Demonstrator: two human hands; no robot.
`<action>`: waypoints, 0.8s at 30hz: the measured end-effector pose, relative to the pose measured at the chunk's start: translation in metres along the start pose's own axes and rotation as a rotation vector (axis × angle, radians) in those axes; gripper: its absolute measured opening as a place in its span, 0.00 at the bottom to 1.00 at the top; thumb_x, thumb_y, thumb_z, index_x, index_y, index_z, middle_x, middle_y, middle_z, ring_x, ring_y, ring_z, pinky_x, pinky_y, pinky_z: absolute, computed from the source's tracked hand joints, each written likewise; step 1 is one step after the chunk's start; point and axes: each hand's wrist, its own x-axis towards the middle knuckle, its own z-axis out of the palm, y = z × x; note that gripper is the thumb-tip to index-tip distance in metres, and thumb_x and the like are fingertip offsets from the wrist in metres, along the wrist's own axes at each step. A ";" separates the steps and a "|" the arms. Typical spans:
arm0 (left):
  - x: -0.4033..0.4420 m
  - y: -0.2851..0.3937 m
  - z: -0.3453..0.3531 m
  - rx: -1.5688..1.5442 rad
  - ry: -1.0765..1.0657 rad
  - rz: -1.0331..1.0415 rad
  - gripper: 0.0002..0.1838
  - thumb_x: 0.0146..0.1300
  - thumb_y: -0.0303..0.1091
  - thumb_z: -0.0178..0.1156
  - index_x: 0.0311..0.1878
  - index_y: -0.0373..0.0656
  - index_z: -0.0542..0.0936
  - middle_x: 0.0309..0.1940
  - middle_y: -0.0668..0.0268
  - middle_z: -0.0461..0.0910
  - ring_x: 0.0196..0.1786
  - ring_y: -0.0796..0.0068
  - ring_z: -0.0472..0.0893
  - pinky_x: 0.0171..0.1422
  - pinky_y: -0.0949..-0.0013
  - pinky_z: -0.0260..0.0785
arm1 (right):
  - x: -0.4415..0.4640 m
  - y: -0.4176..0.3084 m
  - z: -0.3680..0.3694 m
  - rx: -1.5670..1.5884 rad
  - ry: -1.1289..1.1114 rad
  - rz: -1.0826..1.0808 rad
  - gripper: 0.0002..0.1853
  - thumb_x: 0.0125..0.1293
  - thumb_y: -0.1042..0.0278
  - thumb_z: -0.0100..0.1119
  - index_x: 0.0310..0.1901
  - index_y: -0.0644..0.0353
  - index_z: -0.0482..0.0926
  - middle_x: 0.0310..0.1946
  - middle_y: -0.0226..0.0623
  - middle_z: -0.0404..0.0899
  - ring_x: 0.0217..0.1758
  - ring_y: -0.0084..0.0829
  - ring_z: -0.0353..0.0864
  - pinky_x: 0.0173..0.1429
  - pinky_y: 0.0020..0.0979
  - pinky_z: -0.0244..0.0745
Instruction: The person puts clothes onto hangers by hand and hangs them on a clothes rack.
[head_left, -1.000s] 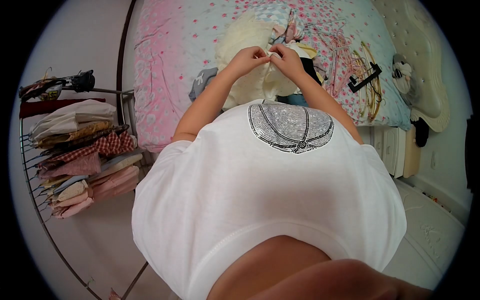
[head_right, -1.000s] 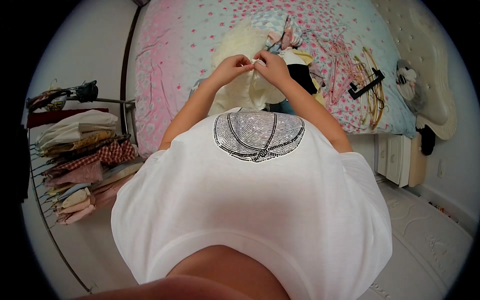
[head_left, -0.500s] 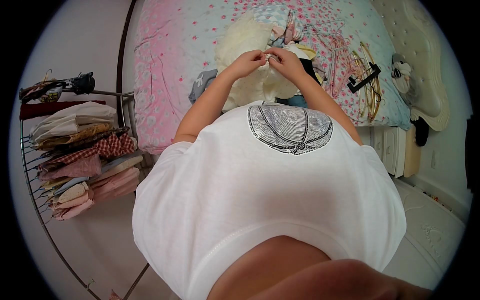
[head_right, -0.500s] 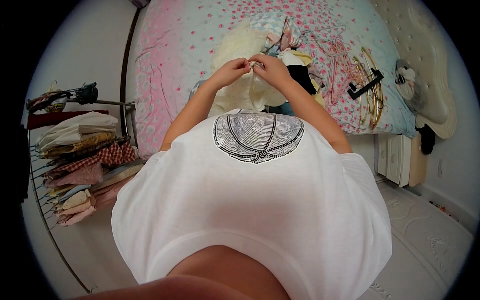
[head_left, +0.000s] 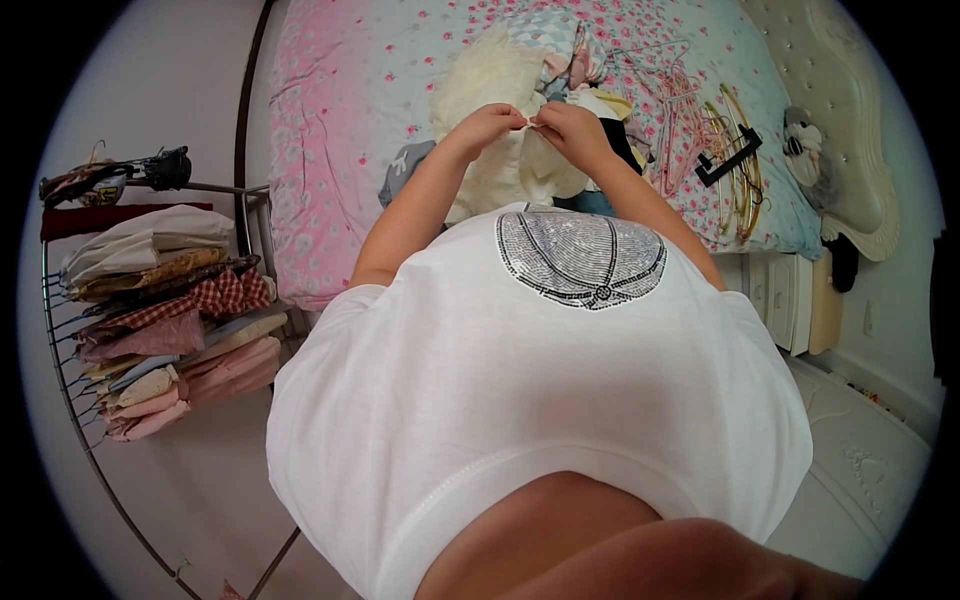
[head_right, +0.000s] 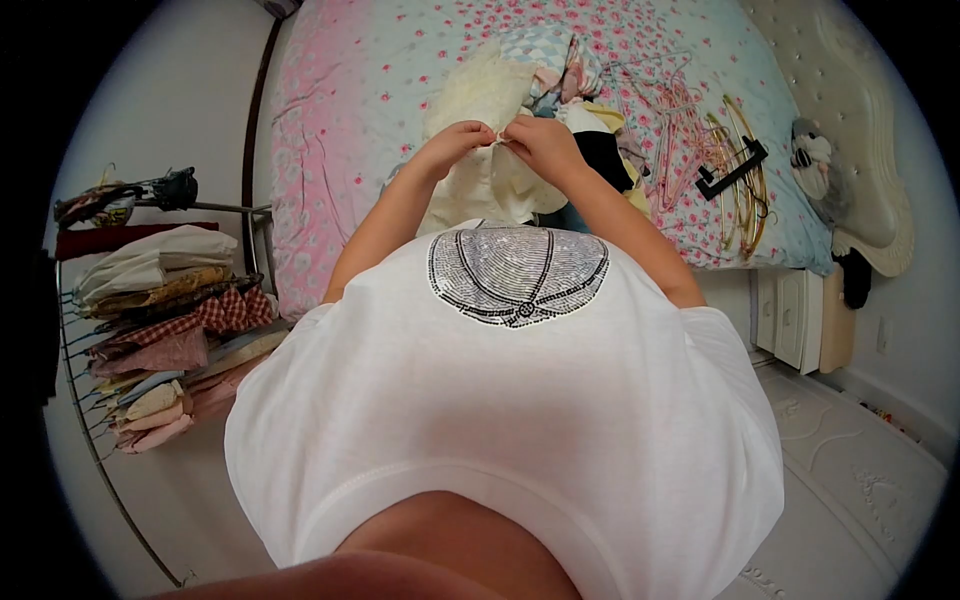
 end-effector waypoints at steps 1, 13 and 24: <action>-0.001 0.001 0.000 -0.006 0.000 0.008 0.07 0.57 0.37 0.56 0.34 0.44 0.77 0.30 0.73 0.74 0.37 0.83 0.70 0.42 0.79 0.59 | 0.000 0.000 0.000 -0.005 0.004 -0.006 0.05 0.51 0.69 0.58 0.30 0.56 0.74 0.27 0.33 0.74 0.31 0.38 0.75 0.32 0.35 0.70; 0.031 -0.053 -0.056 0.204 0.342 0.104 0.08 0.52 0.33 0.58 0.28 0.36 0.77 0.22 0.67 0.76 0.25 0.77 0.71 0.29 0.72 0.64 | -0.013 0.011 -0.024 0.172 0.137 0.112 0.05 0.53 0.72 0.58 0.32 0.60 0.74 0.29 0.37 0.74 0.33 0.39 0.76 0.36 0.31 0.69; 0.022 -0.037 -0.039 0.367 0.350 0.055 0.09 0.54 0.33 0.56 0.31 0.36 0.77 0.25 0.67 0.76 0.29 0.78 0.72 0.36 0.74 0.65 | -0.048 0.041 -0.054 0.235 0.387 0.404 0.05 0.57 0.72 0.57 0.33 0.64 0.76 0.29 0.36 0.77 0.34 0.29 0.76 0.40 0.26 0.70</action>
